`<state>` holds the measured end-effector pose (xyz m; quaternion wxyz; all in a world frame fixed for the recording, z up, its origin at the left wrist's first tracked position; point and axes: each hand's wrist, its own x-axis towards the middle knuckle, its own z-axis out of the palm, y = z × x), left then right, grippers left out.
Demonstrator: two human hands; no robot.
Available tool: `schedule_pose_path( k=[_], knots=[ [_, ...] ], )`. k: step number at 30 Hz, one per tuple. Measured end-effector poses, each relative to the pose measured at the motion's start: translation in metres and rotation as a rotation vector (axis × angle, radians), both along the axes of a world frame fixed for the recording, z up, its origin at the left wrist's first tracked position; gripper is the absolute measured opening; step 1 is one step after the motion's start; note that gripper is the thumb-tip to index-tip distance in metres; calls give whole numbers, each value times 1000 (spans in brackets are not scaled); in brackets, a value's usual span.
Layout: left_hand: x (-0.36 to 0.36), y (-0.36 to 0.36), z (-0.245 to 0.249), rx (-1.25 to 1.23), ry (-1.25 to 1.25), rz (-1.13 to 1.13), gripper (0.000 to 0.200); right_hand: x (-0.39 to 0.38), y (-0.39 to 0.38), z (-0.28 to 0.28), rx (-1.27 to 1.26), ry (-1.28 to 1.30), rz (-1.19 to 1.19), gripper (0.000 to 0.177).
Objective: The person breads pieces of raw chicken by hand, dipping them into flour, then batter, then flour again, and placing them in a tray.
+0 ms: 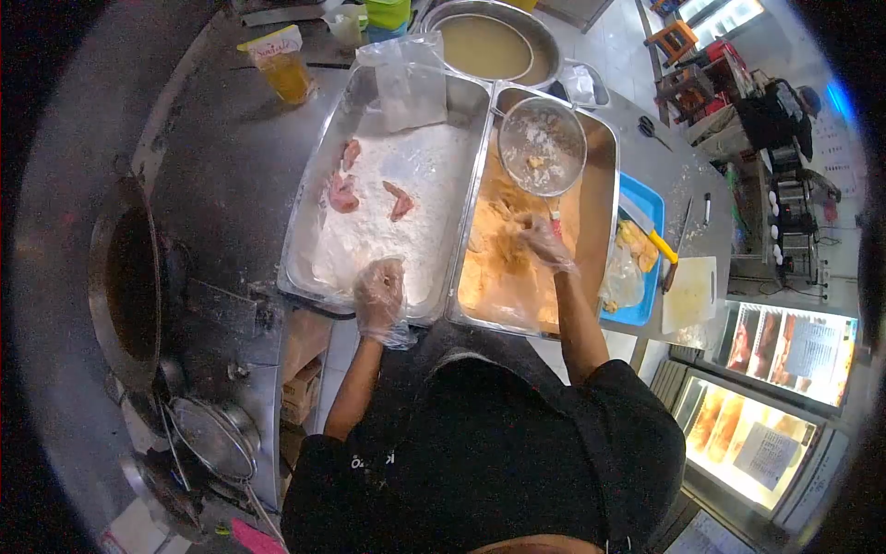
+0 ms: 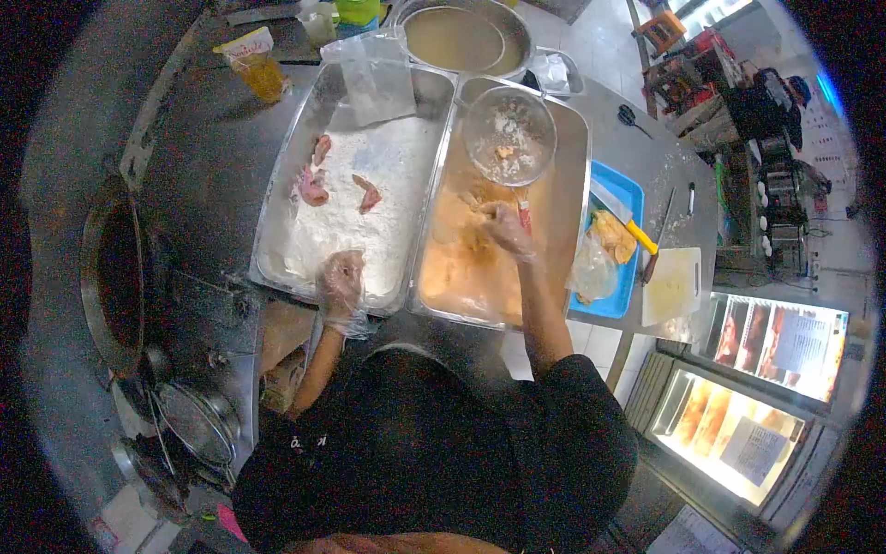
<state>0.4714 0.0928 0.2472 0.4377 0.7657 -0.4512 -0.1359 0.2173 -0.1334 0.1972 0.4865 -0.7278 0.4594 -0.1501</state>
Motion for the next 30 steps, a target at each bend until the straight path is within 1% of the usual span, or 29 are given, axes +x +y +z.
schedule_pose_path(
  k=[1,2,3,4,5,7,9,11,13,16,18,20,21,22,23,24,26,27,28,29,30],
  knots=[
    [1,-1,-1,11,4,-6,21,0,2,-2,-157,85,55,16],
    [1,-1,-1,21,10,-14,20,-5,5,-26,-473,341,193,15],
    [1,-1,-2,32,17,-22,20,-14,8,-73,-786,599,334,15],
    [0,-1,0,31,16,-28,19,-21,10,-100,-1097,857,480,14],
    [-1,-1,3,30,14,-27,18,-24,10,-96,-774,586,332,15],
    [1,-1,10,18,-15,-4,18,-16,3,-73,-125,38,63,17],
    [-1,1,13,12,-51,-7,17,-4,7,-42,180,-184,-32,19],
    [1,0,8,40,-17,-30,18,28,16,18,106,-97,32,21],
    [0,1,5,55,2,-37,19,22,12,-45,185,-287,24,27],
    [1,0,4,36,30,-15,19,58,41,-23,-551,396,270,25],
    [-1,1,-4,28,94,-14,19,59,41,-24,-297,278,179,24],
    [0,1,-14,-5,102,-12,19,59,32,-32,-231,30,119,22],
    [0,4,-17,-16,107,-7,19,51,25,-46,-281,-156,102,22],
    [0,5,-12,4,92,-3,19,45,17,-41,-277,-244,96,22],
    [0,4,-7,20,77,1,20,37,10,-36,-218,-238,86,22],
    [0,3,-4,39,63,4,20,33,9,-13,-130,-181,70,22],
    [0,4,-10,9,-23,11,19,28,8,10,-126,-71,60,23],
    [0,4,-13,-6,-68,3,19,23,6,9,-171,-14,60,23],
    [-1,5,-16,1,-5,8,20,17,3,-4,-243,55,60,24],
    [-2,5,-18,5,59,17,20,2,-9,-28,-393,152,57,25],
    [-2,4,-19,5,120,34,20,17,-2,22,-199,219,4,23]
  ],
)
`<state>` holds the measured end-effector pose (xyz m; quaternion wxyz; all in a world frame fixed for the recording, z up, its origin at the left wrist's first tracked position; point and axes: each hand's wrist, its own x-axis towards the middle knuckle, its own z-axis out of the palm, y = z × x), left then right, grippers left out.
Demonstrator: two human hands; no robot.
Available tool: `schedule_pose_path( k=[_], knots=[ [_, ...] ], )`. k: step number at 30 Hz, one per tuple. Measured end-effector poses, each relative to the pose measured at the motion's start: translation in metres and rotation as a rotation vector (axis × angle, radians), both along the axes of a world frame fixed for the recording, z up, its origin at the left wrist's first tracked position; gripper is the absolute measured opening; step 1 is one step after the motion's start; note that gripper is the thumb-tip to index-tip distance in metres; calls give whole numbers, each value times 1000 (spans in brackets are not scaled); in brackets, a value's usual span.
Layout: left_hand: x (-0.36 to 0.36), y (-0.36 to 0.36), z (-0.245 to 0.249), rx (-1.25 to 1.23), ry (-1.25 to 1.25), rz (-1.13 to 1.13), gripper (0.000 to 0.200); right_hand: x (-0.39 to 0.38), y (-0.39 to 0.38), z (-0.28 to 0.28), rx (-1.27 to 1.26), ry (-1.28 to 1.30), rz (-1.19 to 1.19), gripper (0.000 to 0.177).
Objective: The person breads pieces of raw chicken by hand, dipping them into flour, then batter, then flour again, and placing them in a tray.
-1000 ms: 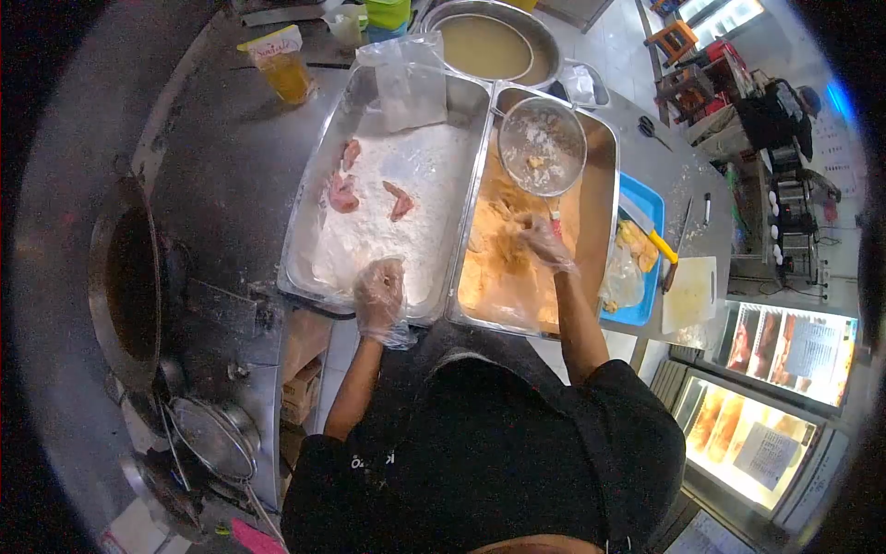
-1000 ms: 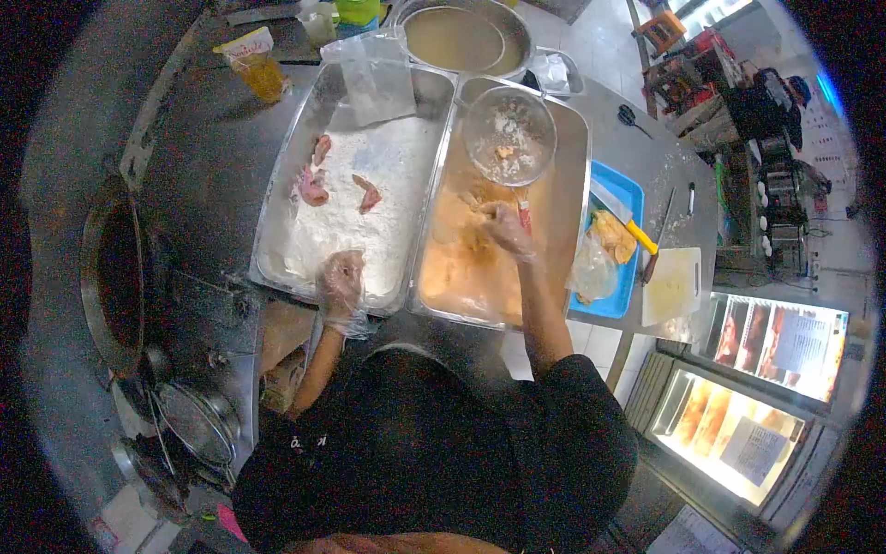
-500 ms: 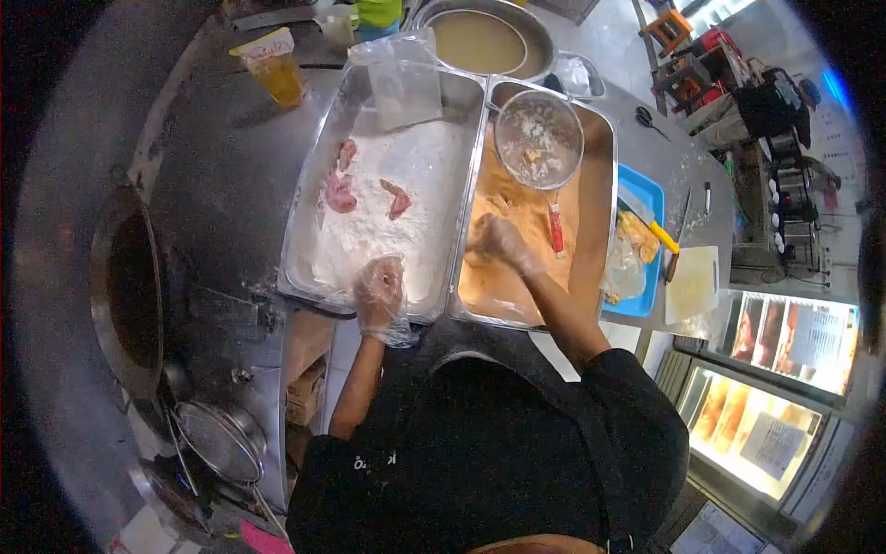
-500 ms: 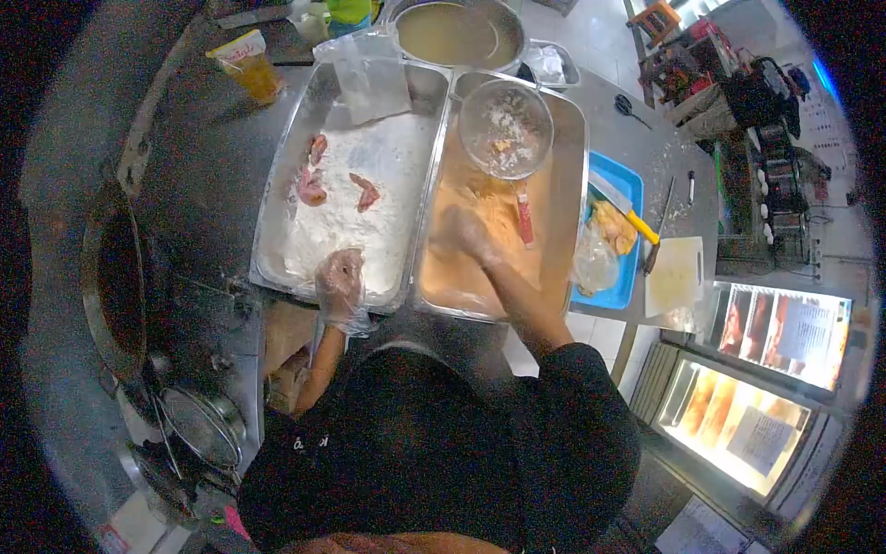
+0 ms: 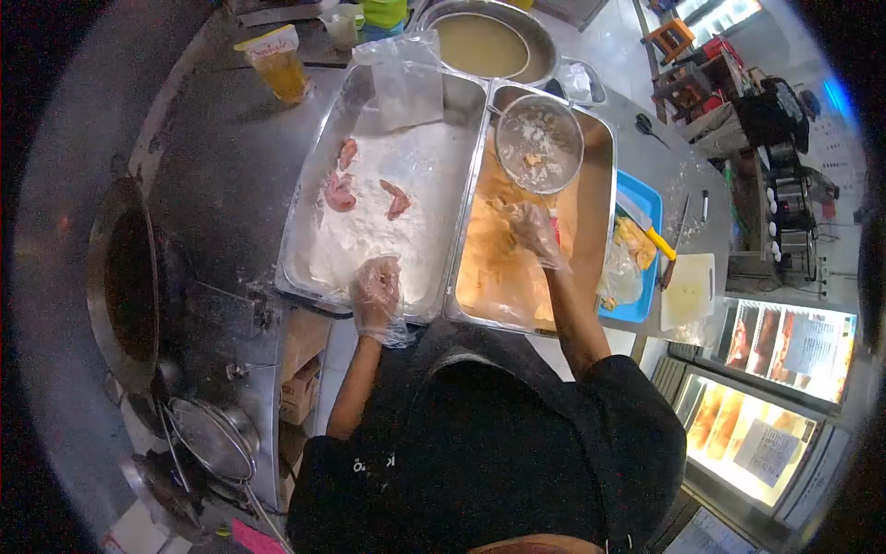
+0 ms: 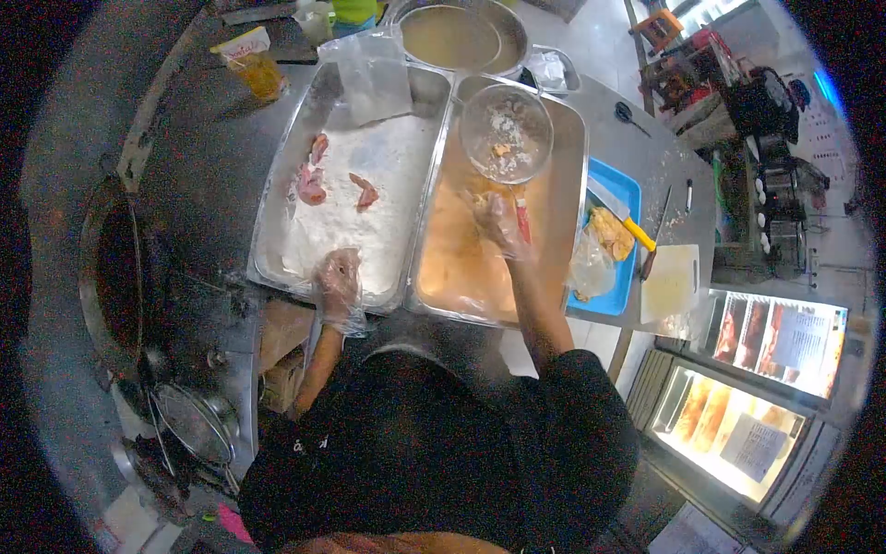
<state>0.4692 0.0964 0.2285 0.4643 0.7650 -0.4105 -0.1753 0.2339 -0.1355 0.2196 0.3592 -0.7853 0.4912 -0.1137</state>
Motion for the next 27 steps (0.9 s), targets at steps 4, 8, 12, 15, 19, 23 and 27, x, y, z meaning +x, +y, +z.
schedule_pose_path(
  k=[4,8,12,15,19,23,27],
  knots=[
    [1,0,3,73,-280,-18,21,-6,-2,-31,280,-326,-105,19],
    [3,-2,14,59,-170,0,21,1,0,4,528,-400,-172,19],
    [0,-1,-4,-58,20,17,19,-24,-31,-41,329,-335,-221,17],
    [-2,-3,30,32,-131,6,19,-7,-29,51,247,-305,-119,21],
    [1,-2,-4,-28,30,12,19,-23,-44,45,448,-733,-192,26],
    [0,-1,3,-7,6,25,17,-32,-52,25,440,-915,-234,34],
    [1,1,-10,-48,-52,11,14,-32,-62,27,224,-790,-126,30]
  ],
)
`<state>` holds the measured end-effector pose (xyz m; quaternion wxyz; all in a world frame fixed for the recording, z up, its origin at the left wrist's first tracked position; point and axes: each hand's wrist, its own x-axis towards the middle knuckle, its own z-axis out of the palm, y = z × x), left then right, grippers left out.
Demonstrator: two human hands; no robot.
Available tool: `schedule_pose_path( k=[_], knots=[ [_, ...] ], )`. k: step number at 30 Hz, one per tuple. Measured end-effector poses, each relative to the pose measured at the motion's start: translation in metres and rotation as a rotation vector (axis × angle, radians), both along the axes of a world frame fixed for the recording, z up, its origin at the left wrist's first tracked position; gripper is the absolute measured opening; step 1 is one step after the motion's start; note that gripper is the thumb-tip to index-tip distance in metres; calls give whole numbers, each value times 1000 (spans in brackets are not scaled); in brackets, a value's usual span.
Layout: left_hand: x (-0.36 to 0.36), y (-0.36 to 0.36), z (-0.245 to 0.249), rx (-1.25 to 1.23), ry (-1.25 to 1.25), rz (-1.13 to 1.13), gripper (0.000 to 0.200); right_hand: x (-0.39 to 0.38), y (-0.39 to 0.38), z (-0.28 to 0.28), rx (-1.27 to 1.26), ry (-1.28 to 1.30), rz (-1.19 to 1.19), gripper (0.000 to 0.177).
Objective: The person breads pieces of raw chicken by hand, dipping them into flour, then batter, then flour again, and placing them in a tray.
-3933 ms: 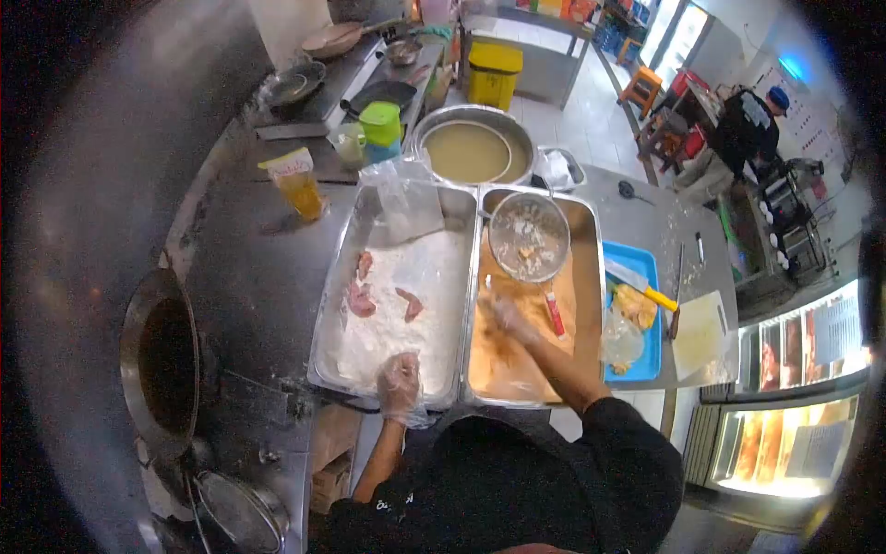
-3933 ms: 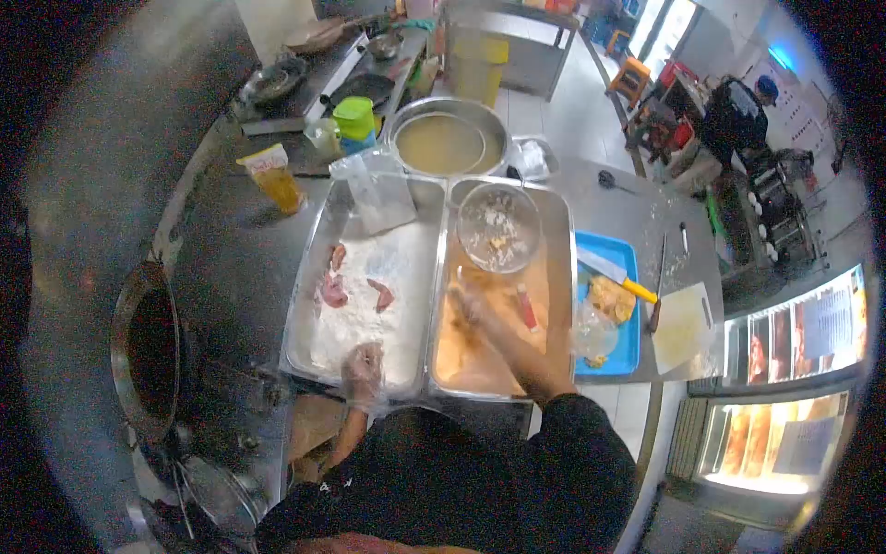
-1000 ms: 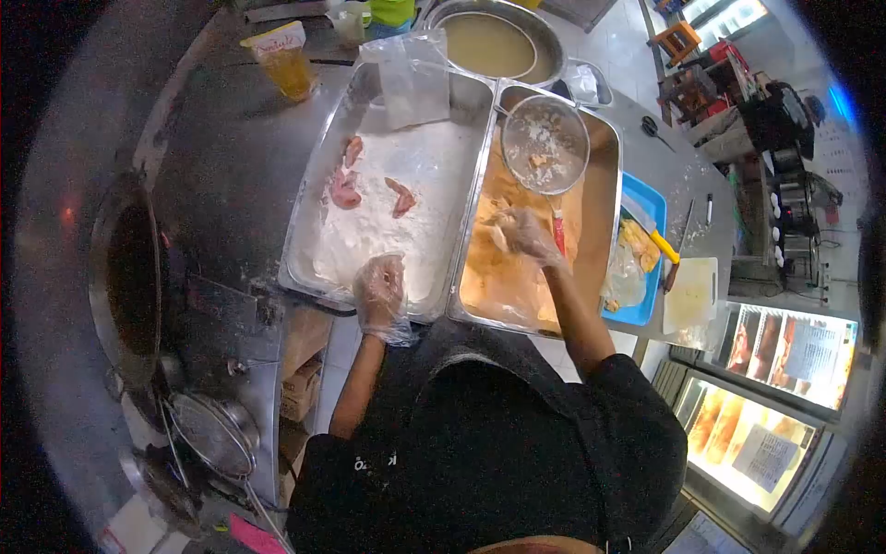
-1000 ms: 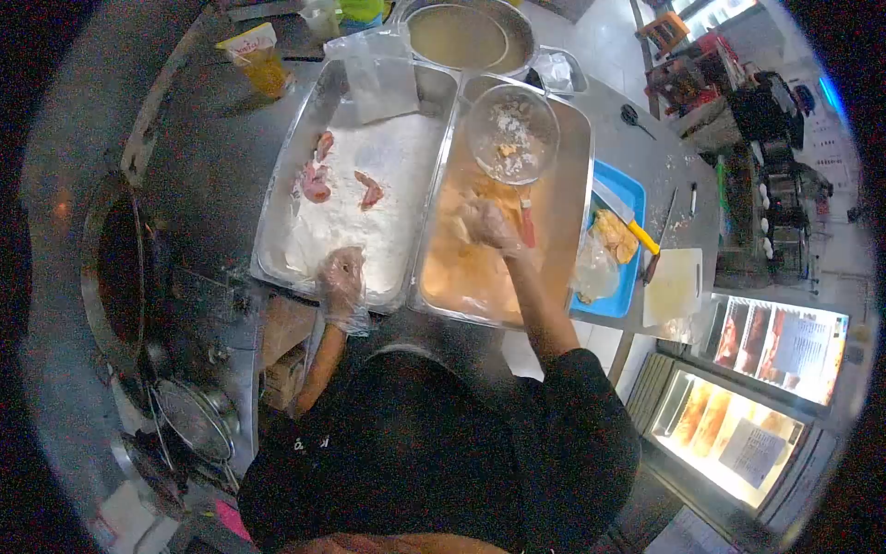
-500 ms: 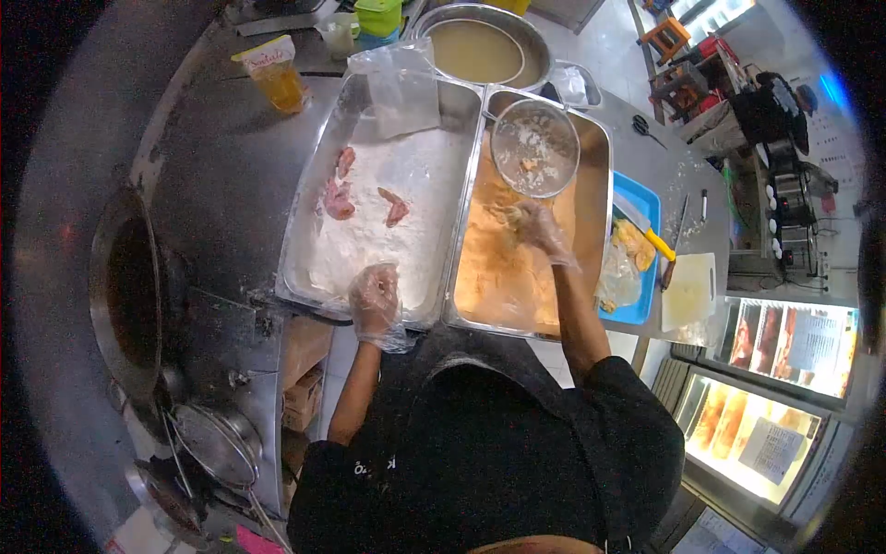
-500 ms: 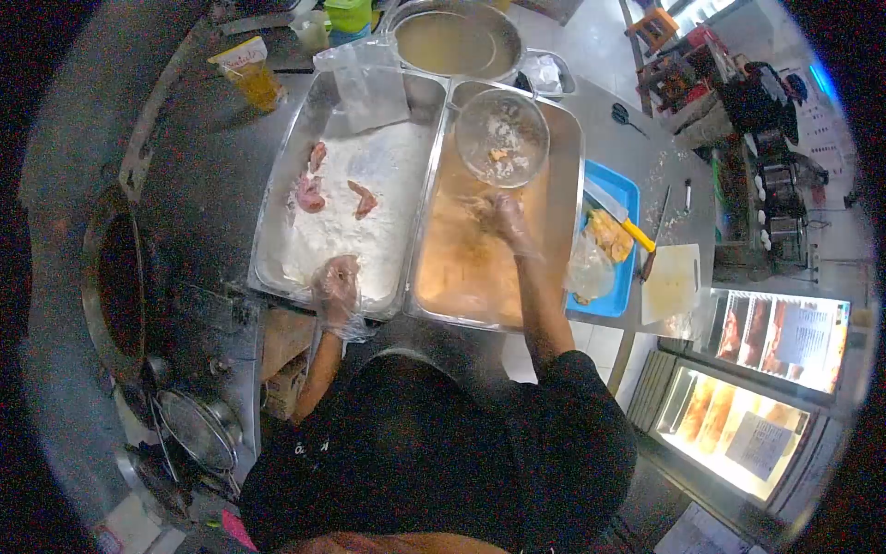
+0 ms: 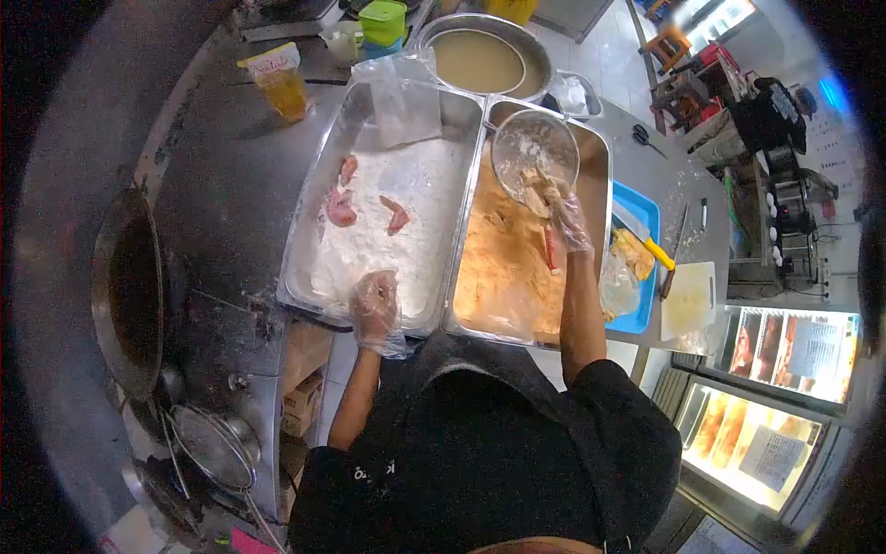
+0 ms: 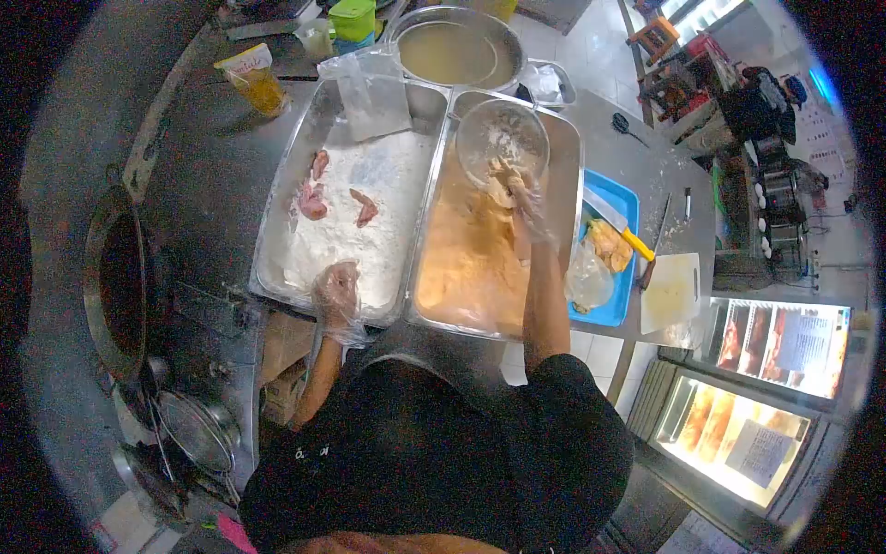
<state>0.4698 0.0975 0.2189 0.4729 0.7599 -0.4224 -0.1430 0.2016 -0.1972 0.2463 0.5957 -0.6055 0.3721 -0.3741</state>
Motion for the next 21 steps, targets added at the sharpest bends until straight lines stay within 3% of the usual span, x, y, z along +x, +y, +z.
schedule_pose_path(
  k=[6,9,10,14,21],
  knots=[
    [-1,-2,14,73,-110,-13,13,12,-25,7,14,8,67,26],
    [-3,-6,43,49,-145,-38,14,6,-61,-45,45,2,164,25],
    [-2,-6,35,35,-136,-26,14,11,-47,-11,352,-188,230,22],
    [0,-3,14,56,-125,26,16,16,-59,-16,102,1,131,21],
    [-2,-1,20,127,-244,13,15,14,-67,-5,190,19,39,27]
  ],
)
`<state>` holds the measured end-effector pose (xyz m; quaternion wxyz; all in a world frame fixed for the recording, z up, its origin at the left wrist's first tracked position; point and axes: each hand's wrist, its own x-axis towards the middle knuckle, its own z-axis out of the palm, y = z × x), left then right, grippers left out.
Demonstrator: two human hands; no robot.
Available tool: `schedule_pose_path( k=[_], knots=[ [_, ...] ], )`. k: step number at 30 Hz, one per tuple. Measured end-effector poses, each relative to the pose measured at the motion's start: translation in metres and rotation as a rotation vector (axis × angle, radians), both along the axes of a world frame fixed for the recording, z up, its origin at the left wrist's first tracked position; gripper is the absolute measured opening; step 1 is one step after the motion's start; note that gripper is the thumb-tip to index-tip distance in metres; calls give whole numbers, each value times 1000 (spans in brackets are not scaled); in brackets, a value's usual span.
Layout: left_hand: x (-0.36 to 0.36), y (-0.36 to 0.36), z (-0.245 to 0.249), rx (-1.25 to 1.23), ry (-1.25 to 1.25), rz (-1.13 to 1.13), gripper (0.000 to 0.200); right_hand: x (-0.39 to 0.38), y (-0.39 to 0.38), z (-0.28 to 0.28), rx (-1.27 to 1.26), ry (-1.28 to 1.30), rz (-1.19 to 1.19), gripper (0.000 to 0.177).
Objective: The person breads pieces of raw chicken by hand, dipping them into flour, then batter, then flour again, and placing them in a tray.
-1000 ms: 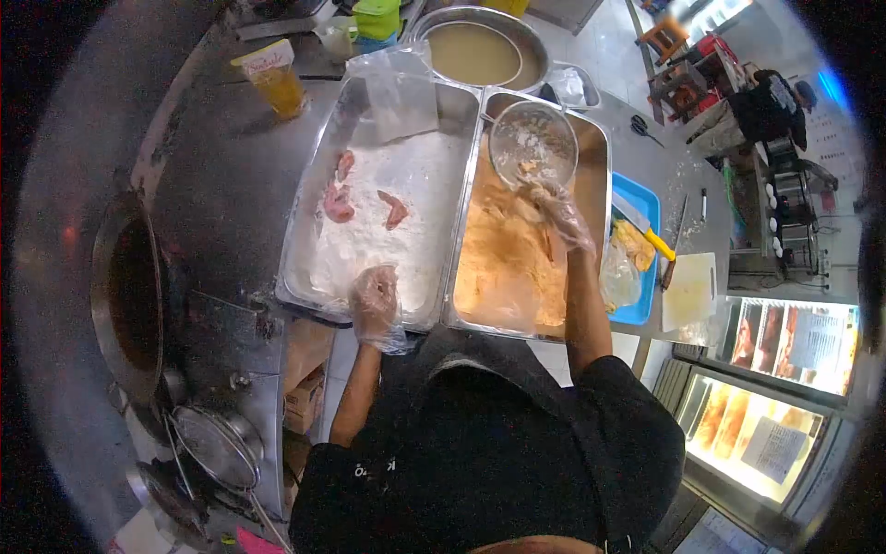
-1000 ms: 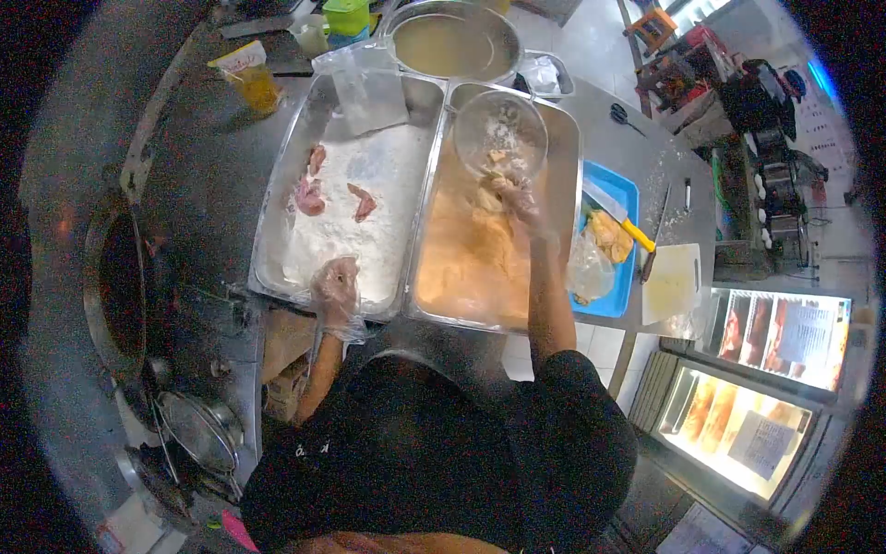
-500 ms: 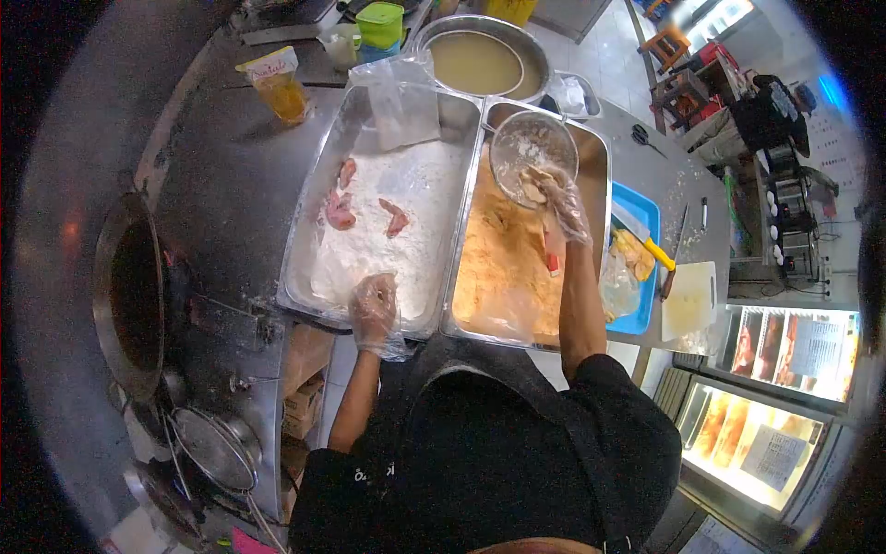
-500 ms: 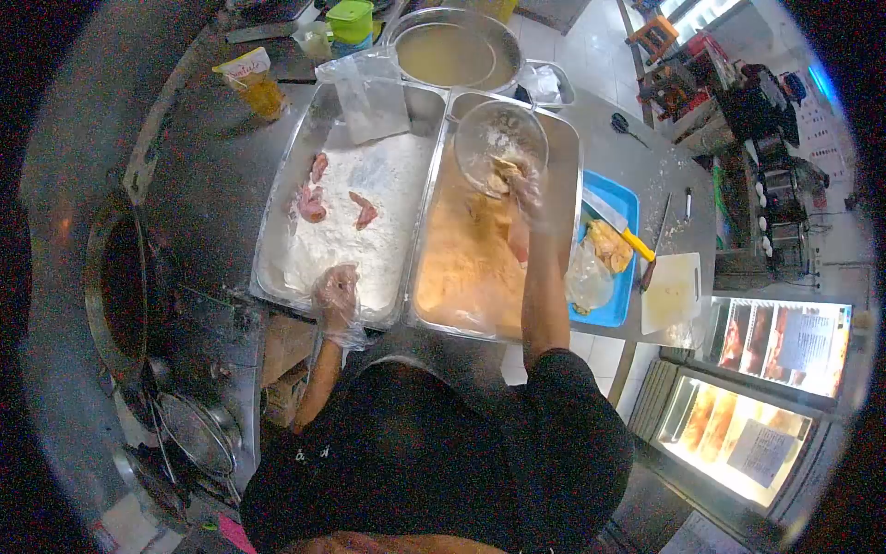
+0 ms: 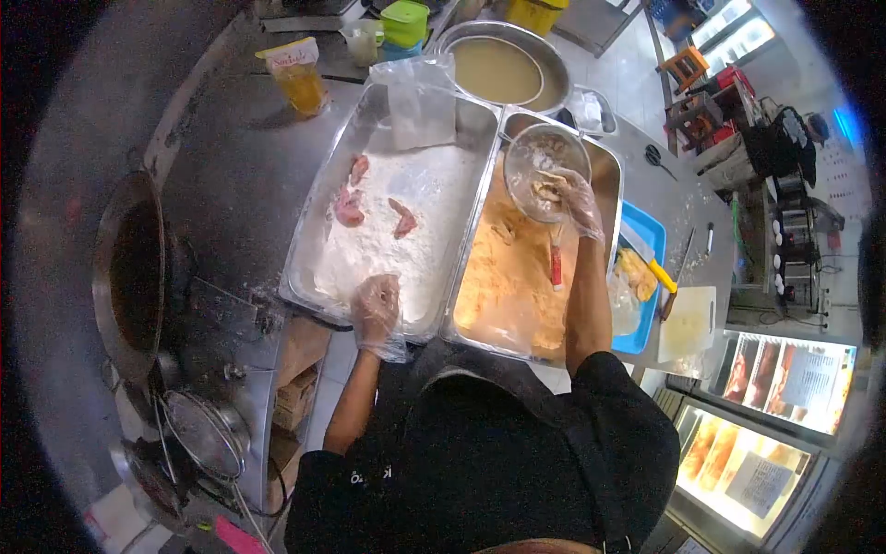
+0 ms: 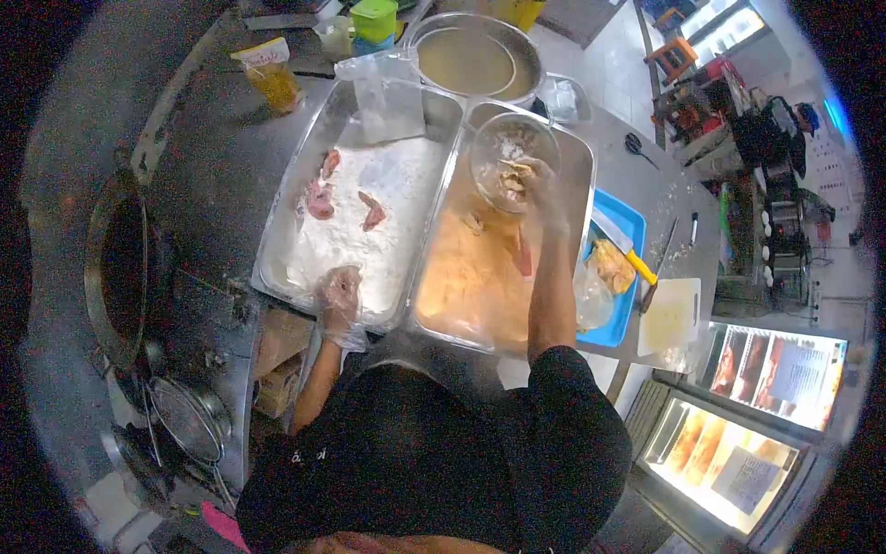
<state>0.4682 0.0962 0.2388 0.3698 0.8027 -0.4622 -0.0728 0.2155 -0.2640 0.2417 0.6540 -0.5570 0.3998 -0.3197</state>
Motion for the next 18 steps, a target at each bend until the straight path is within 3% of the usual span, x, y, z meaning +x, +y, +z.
schedule_pose_path(
  k=[1,4,5,7,10,13,16,18],
  knots=[
    [0,-1,2,9,8,4,15,8,8,25,72,-165,43,25],
    [-1,-1,3,27,23,14,16,37,-7,73,-71,-183,105,24],
    [-1,-1,-3,24,20,22,16,50,-51,54,-270,112,154,22],
    [-2,-3,5,-35,-32,15,17,81,-72,76,-220,17,74,19],
    [-6,4,-14,40,-50,88,15,140,-173,28,-855,292,8,17],
    [-4,-3,-4,68,122,132,13,171,-236,-7,-506,349,271,13],
    [-8,-7,15,32,140,180,12,196,-328,-111,109,23,455,15],
    [-7,-4,8,68,67,161,11,189,-282,-80,-248,7,357,19]
  ],
)
